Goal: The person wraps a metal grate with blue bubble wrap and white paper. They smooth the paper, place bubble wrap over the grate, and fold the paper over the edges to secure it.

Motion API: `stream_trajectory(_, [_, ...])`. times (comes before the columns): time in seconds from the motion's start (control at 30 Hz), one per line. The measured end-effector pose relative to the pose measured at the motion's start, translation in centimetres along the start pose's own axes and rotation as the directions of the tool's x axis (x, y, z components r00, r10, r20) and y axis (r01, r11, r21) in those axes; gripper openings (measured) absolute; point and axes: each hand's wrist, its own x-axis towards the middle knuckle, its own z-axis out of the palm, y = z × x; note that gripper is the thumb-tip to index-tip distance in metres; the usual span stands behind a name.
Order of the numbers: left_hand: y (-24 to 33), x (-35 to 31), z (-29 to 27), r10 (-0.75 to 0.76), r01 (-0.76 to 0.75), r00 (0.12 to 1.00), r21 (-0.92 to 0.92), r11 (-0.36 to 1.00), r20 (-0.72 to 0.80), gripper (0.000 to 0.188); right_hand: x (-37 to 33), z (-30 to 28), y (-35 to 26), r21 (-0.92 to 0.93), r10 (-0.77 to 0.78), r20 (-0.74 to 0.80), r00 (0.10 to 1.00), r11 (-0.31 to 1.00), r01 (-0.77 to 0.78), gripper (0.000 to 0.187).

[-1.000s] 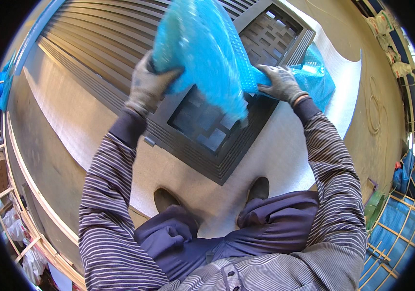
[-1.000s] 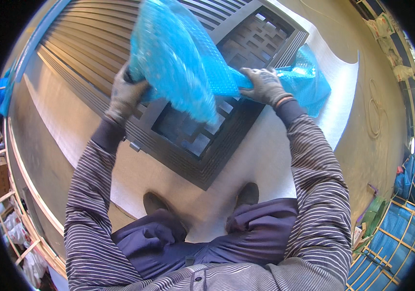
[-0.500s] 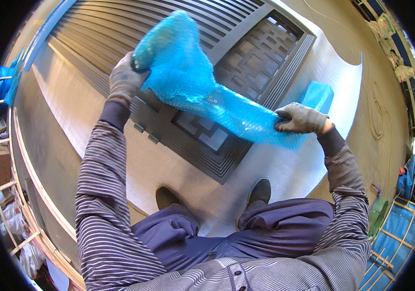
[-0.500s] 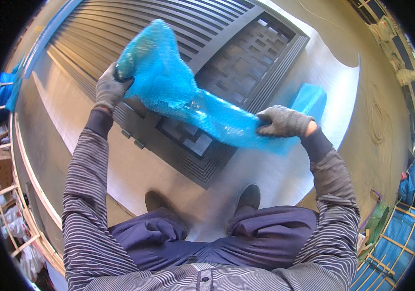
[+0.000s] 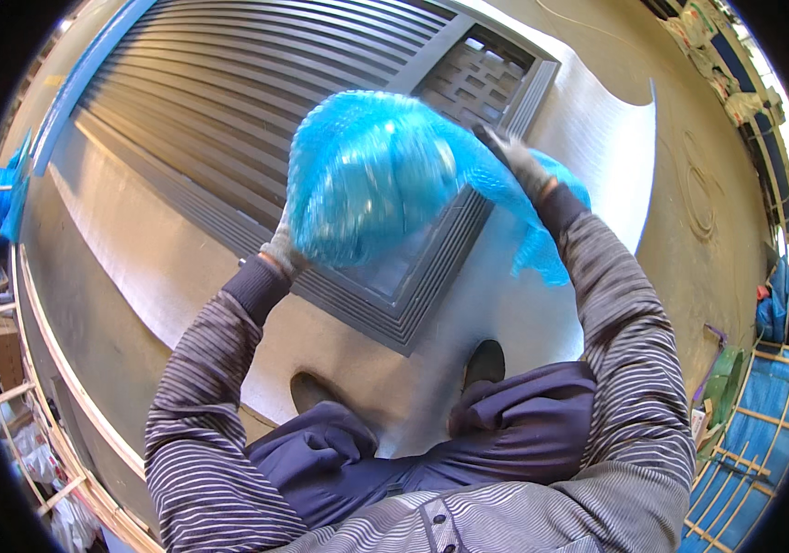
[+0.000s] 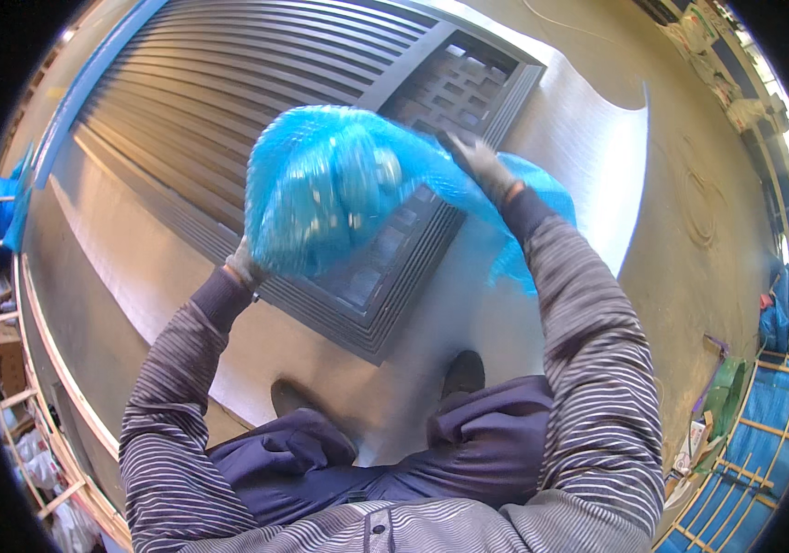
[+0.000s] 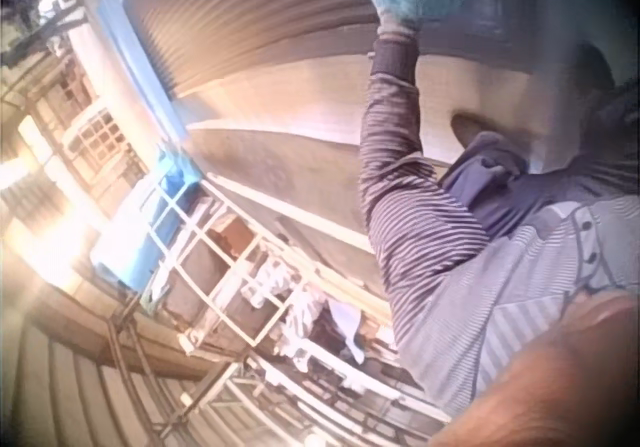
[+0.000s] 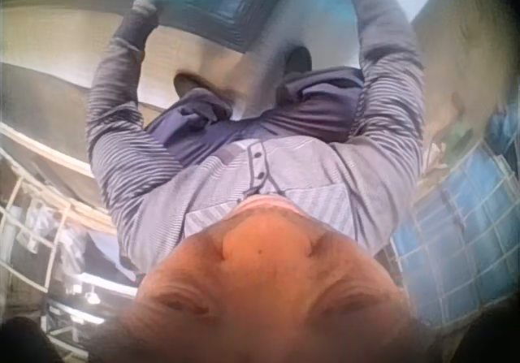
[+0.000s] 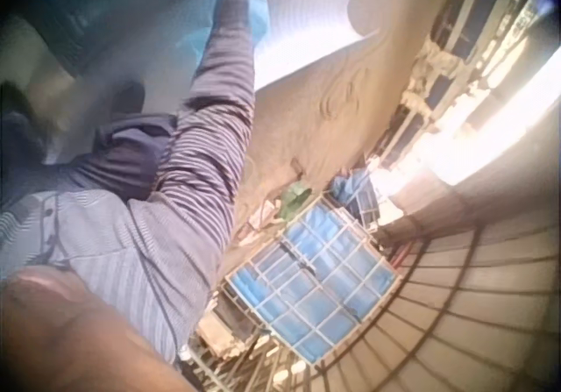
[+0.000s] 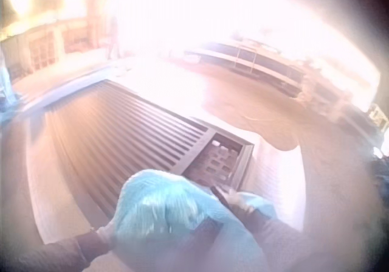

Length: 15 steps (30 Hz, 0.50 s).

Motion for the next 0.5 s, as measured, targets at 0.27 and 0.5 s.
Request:
stream_trajectory(0.27, [-5.0,3.0,-4.1,-0.257,0.269,0.927,0.008,0.963,-0.272,0.025,-6.1,-3.0,2.4,-0.570,-0.083,0.267,0.960,0.790,0.226,0.083])
stream_trajectory(0.5, [-6.4,4.7,-6.7,-0.216,0.426,0.879,0.496,0.756,-0.425,0.019,-6.6,-1.3,-2.7,-0.501,0.273,0.507,0.817,0.865,0.022,0.052])
